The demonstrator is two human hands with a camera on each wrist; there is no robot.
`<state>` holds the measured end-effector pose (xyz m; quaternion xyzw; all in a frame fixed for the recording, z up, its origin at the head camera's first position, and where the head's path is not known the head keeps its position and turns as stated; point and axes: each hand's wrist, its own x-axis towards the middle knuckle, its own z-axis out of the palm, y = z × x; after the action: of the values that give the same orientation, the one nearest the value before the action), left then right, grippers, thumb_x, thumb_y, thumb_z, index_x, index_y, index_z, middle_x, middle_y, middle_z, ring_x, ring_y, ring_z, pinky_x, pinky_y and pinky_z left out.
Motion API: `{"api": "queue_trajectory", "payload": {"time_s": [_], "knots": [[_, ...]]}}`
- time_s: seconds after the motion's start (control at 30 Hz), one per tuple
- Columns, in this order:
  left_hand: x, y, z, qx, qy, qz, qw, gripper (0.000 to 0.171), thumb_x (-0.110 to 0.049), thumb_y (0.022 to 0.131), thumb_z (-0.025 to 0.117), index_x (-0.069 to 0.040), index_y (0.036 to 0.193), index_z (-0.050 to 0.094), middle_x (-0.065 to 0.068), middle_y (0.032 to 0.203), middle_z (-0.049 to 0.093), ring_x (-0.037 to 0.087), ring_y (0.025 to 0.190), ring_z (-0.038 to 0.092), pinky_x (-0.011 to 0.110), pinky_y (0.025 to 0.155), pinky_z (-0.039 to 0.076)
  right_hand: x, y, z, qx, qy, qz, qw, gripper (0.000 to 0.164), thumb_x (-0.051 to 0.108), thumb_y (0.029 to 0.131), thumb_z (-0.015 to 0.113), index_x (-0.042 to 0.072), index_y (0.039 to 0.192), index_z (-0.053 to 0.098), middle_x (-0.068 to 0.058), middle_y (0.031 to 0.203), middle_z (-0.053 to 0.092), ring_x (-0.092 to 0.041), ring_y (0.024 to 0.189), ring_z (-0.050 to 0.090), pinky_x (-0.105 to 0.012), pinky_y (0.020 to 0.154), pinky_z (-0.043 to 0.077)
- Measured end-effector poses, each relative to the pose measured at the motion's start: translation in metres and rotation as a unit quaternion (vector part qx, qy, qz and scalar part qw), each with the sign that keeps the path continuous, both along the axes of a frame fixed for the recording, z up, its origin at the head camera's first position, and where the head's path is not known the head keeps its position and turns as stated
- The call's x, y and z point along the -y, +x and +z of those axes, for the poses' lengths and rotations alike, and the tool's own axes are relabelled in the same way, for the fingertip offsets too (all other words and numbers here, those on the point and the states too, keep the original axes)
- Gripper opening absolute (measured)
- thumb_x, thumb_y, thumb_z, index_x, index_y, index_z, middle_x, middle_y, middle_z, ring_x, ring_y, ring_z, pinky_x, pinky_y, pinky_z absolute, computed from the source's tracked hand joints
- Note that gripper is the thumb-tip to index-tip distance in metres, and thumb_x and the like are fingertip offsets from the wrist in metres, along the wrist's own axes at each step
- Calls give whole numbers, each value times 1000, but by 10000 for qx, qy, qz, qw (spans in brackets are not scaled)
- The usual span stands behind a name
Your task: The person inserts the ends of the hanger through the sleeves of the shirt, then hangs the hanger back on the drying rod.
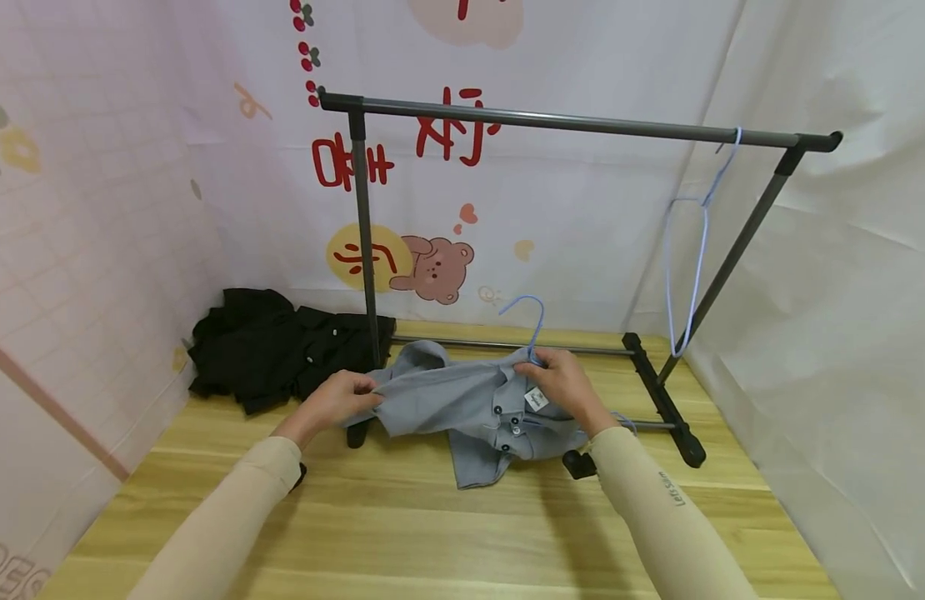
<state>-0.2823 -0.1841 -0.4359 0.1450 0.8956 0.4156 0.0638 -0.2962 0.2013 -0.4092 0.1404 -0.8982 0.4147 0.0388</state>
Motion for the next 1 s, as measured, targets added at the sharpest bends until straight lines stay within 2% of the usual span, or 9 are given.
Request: {"api": "queue_trajectory", "payload": {"time_s": [0.1,0.2,0.27,0.33,0.43,0.6,0.7,0.87,1.0], "knots": [[4,0,9,-822,-58,616,9947,13,-11,96,60,-7,96,73,2,85,66,17,67,50,33,64,42,-4,-1,0,-6,-68,-78,9999,46,35,96,66,12,69,37,-1,60,29,-17,54,29,-30,55,30],[9,-3,19,-1794,-190,1461,9727,19,-10,94,56,-8,97,75,7,93,71,21,68,53,36,66,43,-7,-2,2,-20,-331,-179,9993,46,35,96,66,10,68,39,0,59,30,-17,54,29,-30,55,30],[14,-5,23,-2045,-127,1836,9614,20,-10,96,55,-8,94,74,9,94,71,23,68,52,37,67,43,-10,-3,3,-9,-544,-351,9979,46,34,96,66,9,69,41,1,59,31,-17,54,30,-30,55,30],[20,-5,21,-1897,7,1866,9639,20,-10,98,54,-6,96,73,11,98,70,24,73,53,37,71,43,-14,-4,1,60,-712,-564,9958,46,35,96,67,9,69,41,2,58,31,-17,54,31,-30,54,30],[22,-4,10,-1397,73,1488,9789,20,-12,101,54,-5,109,71,13,106,70,25,83,57,39,76,46,-20,-6,-2,104,-796,-804,9935,47,37,95,67,9,69,41,2,58,31,-17,53,31,-30,52,30],[8,-9,-6,-799,43,990,9919,36,-21,104,53,-2,135,57,15,122,64,31,106,61,46,86,50,-20,-7,-5,41,-797,-734,9941,48,38,95,68,10,69,40,0,60,31,-18,54,31,-30,53,31],[-5,-15,-7,-622,133,1013,9928,45,-28,104,54,-1,140,53,16,124,62,33,112,59,49,90,49,-19,-8,-4,55,-742,-693,9948,48,37,95,68,10,69,39,-1,60,31,-19,54,31,-30,54,31],[-20,-21,-12,-645,213,1292,9893,33,-25,102,58,-3,125,66,13,117,68,29,104,63,47,88,50,-19,-5,-4,244,-664,-761,9946,47,38,94,68,10,70,40,-1,61,31,-19,55,31,-30,54,30],[-20,-22,-14,-284,878,1437,9853,26,-25,104,54,-8,117,69,8,115,66,26,102,60,42,85,47,-20,-4,-4,314,-667,-777,9942,46,38,95,68,9,71,42,-1,61,30,-19,55,30,-30,55,30]]}}
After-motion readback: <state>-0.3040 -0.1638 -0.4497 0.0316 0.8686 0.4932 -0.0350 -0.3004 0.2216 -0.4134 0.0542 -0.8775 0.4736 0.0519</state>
